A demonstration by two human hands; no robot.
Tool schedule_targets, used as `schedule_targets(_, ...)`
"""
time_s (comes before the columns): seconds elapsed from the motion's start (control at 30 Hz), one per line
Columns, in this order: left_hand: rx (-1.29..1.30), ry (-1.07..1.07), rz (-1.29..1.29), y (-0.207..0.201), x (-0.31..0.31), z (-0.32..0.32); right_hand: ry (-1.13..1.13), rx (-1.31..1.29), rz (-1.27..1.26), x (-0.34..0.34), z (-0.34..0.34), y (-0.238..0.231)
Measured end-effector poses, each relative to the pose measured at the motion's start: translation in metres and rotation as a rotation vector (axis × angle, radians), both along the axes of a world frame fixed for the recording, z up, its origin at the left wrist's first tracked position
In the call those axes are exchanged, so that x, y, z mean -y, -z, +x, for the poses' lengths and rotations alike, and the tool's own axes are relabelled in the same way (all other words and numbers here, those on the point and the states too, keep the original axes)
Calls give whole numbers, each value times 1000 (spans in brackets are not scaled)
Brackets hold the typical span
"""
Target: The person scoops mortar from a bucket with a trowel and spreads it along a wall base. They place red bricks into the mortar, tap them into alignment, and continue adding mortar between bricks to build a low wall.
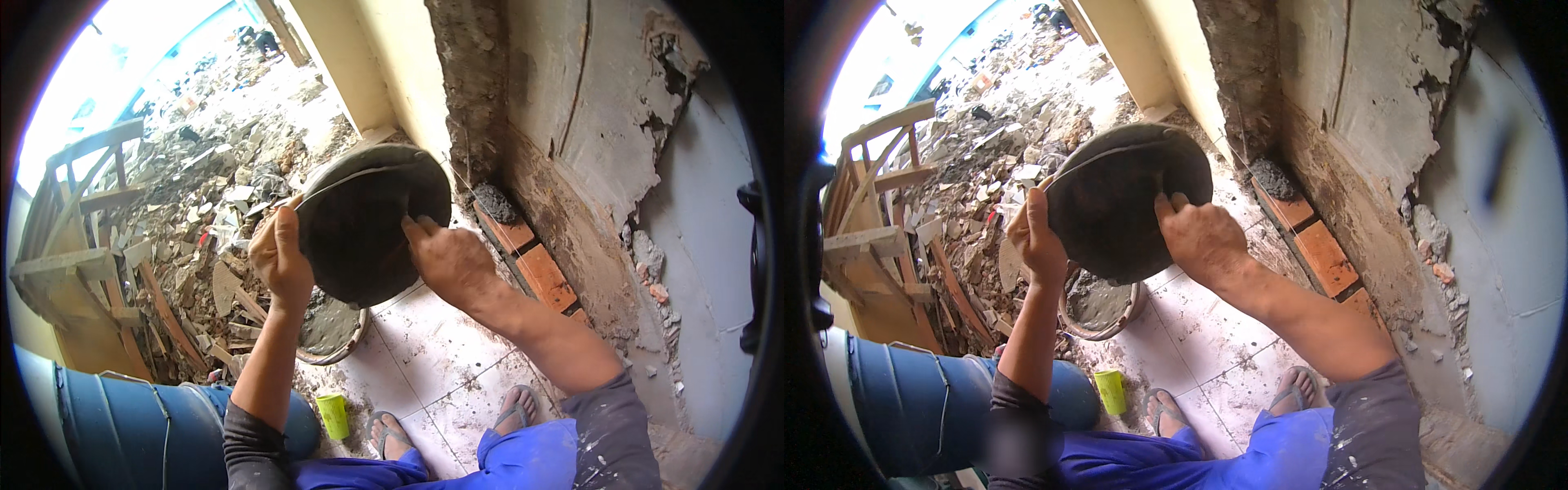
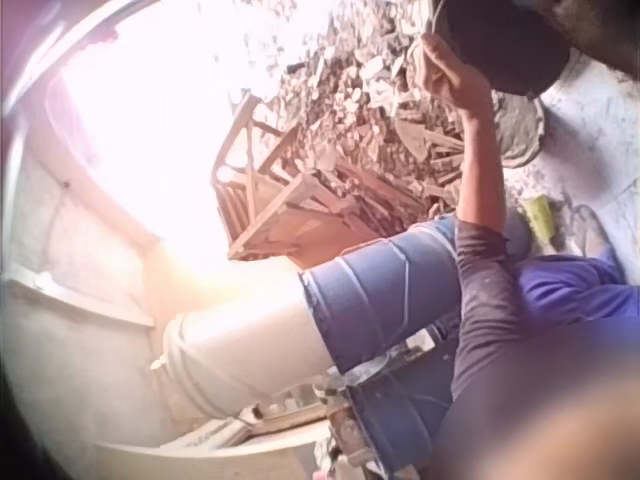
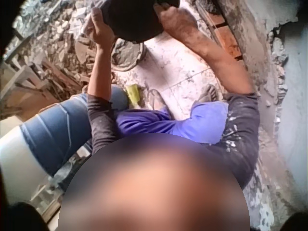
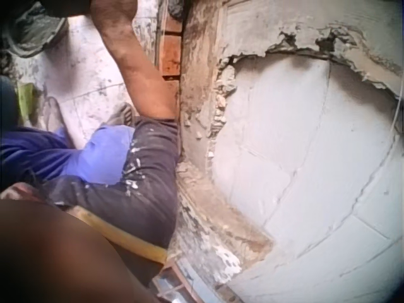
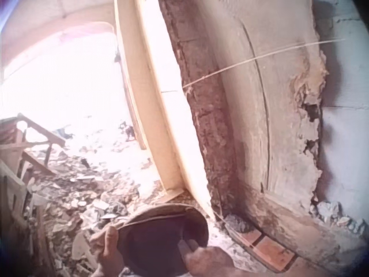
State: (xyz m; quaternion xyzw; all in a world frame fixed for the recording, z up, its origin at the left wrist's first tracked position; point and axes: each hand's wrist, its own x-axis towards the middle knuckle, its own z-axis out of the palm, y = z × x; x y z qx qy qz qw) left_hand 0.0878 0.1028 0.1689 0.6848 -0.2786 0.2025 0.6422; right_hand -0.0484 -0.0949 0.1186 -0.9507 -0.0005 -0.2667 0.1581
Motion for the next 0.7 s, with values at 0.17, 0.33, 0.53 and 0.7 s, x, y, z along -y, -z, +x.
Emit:
schedule_targets(0.17,66,-112,40,5,9,-5,-138,-242,-115,0,4,11)
schedule_targets(0.33,55,-92,66,8,20,-19,101,-353,11,-1,-6,-6)
schedule_targets(0.53,155,-157,161,10,39,-29,66,-396,-93,15,-15,-8)
schedule_targets(0.7,292,51,288,-13,44,-50,-37,-324,151,78,-26,-11)
